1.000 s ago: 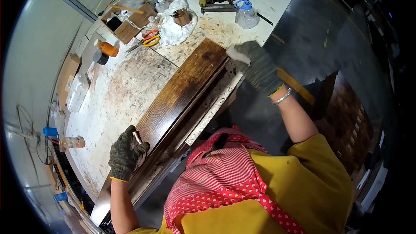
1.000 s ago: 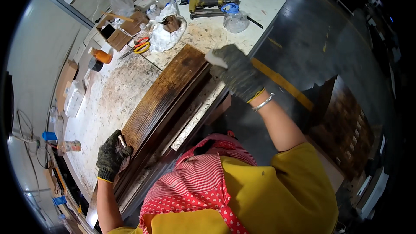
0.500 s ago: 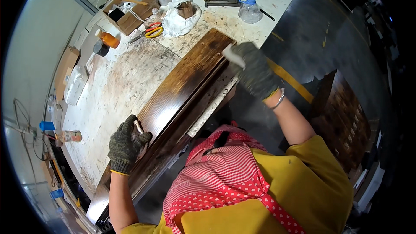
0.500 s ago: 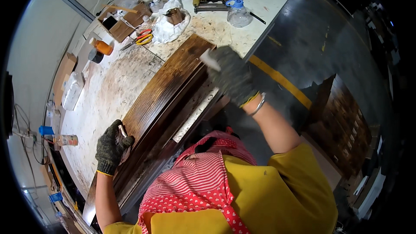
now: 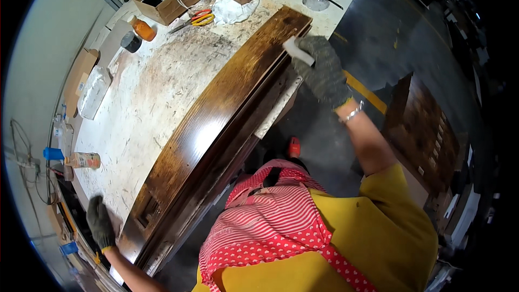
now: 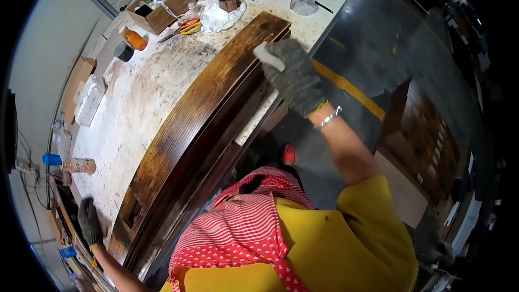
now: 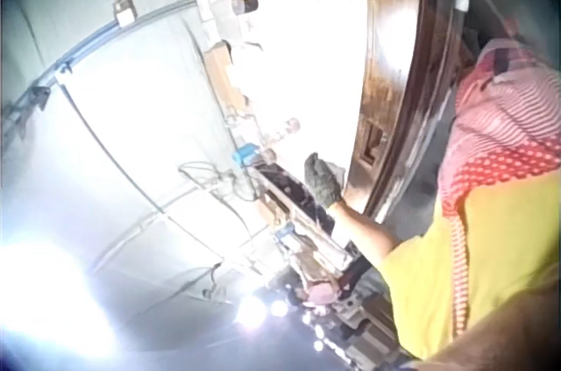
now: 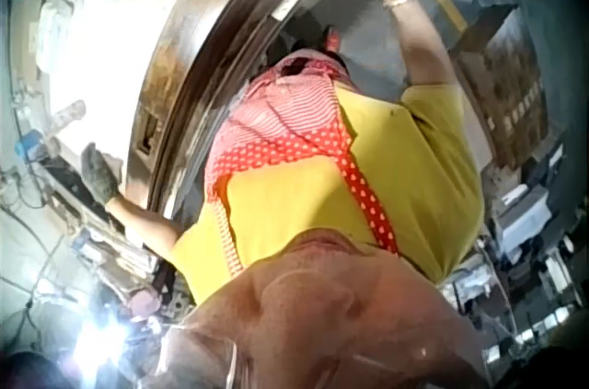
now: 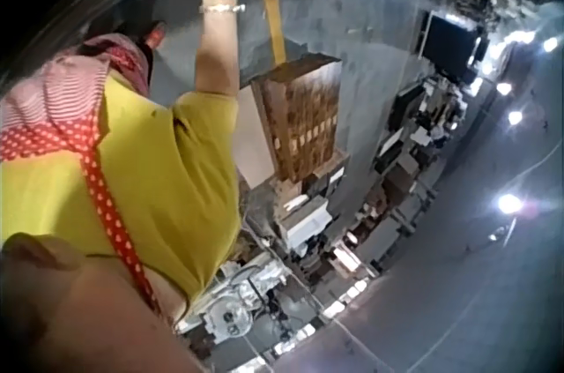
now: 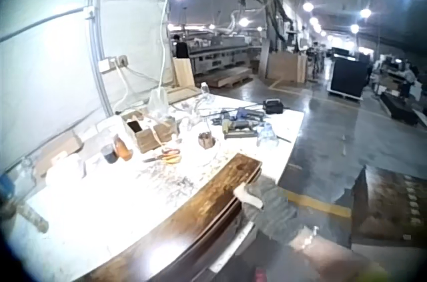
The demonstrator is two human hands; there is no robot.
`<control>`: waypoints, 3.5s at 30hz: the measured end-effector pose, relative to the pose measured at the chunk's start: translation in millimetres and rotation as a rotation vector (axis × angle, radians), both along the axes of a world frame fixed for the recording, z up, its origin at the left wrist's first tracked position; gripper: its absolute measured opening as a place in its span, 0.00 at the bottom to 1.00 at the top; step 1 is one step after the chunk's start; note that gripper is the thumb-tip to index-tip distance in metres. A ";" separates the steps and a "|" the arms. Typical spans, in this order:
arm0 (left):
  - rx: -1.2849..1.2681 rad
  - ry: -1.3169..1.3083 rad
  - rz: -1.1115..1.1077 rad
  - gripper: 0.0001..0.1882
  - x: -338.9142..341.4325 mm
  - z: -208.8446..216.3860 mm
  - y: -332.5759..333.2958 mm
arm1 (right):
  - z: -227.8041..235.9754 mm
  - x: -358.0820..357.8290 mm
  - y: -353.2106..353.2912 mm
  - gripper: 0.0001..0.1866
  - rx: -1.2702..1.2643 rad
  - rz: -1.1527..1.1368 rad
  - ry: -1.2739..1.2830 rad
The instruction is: The person wipes a wooden board with a cloth, rubs the edges with a small block, and applies liquid from a bottle onto a cloth to wipe wooden boards.
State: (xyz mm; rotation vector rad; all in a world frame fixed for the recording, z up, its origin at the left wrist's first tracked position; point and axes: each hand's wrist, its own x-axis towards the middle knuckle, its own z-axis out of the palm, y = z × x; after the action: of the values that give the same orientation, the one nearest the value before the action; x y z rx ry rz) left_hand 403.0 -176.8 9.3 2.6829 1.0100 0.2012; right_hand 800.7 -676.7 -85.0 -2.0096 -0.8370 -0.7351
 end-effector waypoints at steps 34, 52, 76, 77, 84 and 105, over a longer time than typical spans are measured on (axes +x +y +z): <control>-0.140 -0.373 0.208 0.17 -148.7 -66.4 6.8 | -2.4 -189.3 129.6 0.14 -0.166 0.163 -0.029; -0.171 -0.310 0.129 0.14 -257.0 -72.7 107.7 | -9.2 -172.0 121.2 0.14 -0.188 -0.113 -0.082; -0.088 -0.280 0.195 0.16 -254.1 -63.3 92.1 | -17.6 -357.2 249.8 0.14 -0.283 0.514 -0.260; -0.119 -0.307 0.203 0.15 -257.8 -65.3 96.9 | -13.4 -366.5 252.0 0.14 -0.281 0.513 -0.265; -0.077 -0.202 -0.050 0.15 -269.6 -49.2 101.9 | 10.5 -327.6 229.0 0.18 -0.138 0.252 -0.068; -0.133 0.055 -0.123 0.21 -317.8 -28.1 130.7 | 3.5 -489.9 335.5 0.14 -0.208 0.396 -0.133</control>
State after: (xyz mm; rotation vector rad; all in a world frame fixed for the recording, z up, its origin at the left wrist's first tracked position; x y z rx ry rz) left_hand 85.2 -46.1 -18.8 2.6306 0.8391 0.0345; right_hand 310.8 -341.2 -81.4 -1.9000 -1.3893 -0.5747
